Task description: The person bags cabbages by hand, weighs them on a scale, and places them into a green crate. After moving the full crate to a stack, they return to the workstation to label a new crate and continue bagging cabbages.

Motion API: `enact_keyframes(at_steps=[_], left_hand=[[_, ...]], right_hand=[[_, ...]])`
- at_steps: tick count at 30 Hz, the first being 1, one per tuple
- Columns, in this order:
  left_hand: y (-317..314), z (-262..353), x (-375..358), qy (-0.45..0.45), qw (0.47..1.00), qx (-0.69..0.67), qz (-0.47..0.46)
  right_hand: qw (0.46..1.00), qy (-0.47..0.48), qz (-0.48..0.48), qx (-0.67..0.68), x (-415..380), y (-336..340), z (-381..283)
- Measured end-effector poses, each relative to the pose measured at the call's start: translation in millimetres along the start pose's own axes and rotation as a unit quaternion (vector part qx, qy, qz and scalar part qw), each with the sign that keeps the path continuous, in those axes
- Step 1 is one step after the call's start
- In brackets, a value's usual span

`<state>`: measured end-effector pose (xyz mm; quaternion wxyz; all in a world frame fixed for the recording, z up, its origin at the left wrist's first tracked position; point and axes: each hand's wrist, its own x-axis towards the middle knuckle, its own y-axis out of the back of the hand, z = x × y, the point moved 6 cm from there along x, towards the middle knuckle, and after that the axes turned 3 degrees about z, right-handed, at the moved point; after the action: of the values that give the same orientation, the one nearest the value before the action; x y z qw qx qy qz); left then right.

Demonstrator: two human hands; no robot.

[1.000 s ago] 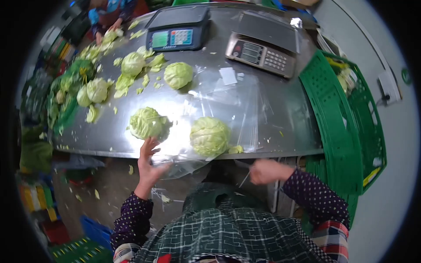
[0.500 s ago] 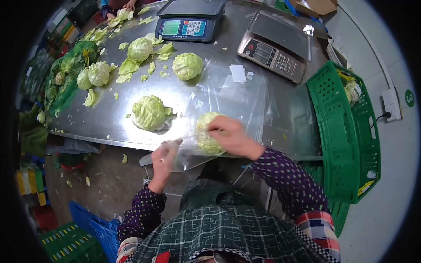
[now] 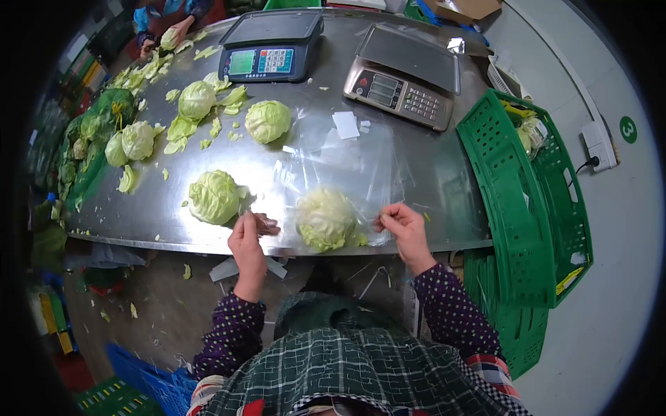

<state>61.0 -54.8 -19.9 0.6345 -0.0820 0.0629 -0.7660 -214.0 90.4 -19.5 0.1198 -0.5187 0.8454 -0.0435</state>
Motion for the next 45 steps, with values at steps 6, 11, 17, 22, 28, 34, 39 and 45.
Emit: enact_keyframes(at_steps=[6, 11, 17, 22, 28, 34, 39, 45], left_hand=[[-15.0, 0.3, 10.6, 0.088, 0.995, -0.037, 0.036], [-14.4, 15.7, 32.2, -0.027, 0.993, -0.003, 0.114], [-6.5, -5.8, 42.9, 0.079, 0.981, -0.071, 0.164], [-11.9, 3.9, 75.1, 0.065, 0.994, 0.008, 0.088], [-26.4, -7.7, 112.8, 0.140, 0.979, 0.072, 0.127], [-27.4, -30.7, 108.8, 0.237, 0.963, 0.091, 0.089], [13.8, -77.3, 124.6, 0.036, 0.920, 0.374, -0.110], [5.4, -79.8, 44.3, 0.315, 0.852, 0.358, -0.215]], right_hand=[[0.969, 0.093, -0.007, -0.228, 8.9, -14.2, -40.5], [0.954, 0.136, 0.062, -0.258, 47.6, -59.1, -66.3], [0.982, 0.053, 0.124, -0.131, 64.6, -38.9, -21.3], [0.992, 0.009, 0.122, -0.039, 69.8, -44.6, -32.5], [0.976, -0.032, 0.189, -0.099, 101.2, -45.9, -2.8], [0.958, -0.111, 0.239, -0.112, 85.0, -25.4, 24.5], [0.940, -0.148, 0.223, -0.214, 70.4, -26.0, 31.0], [0.947, -0.205, 0.097, -0.229, 7.3, -29.3, 73.6]])
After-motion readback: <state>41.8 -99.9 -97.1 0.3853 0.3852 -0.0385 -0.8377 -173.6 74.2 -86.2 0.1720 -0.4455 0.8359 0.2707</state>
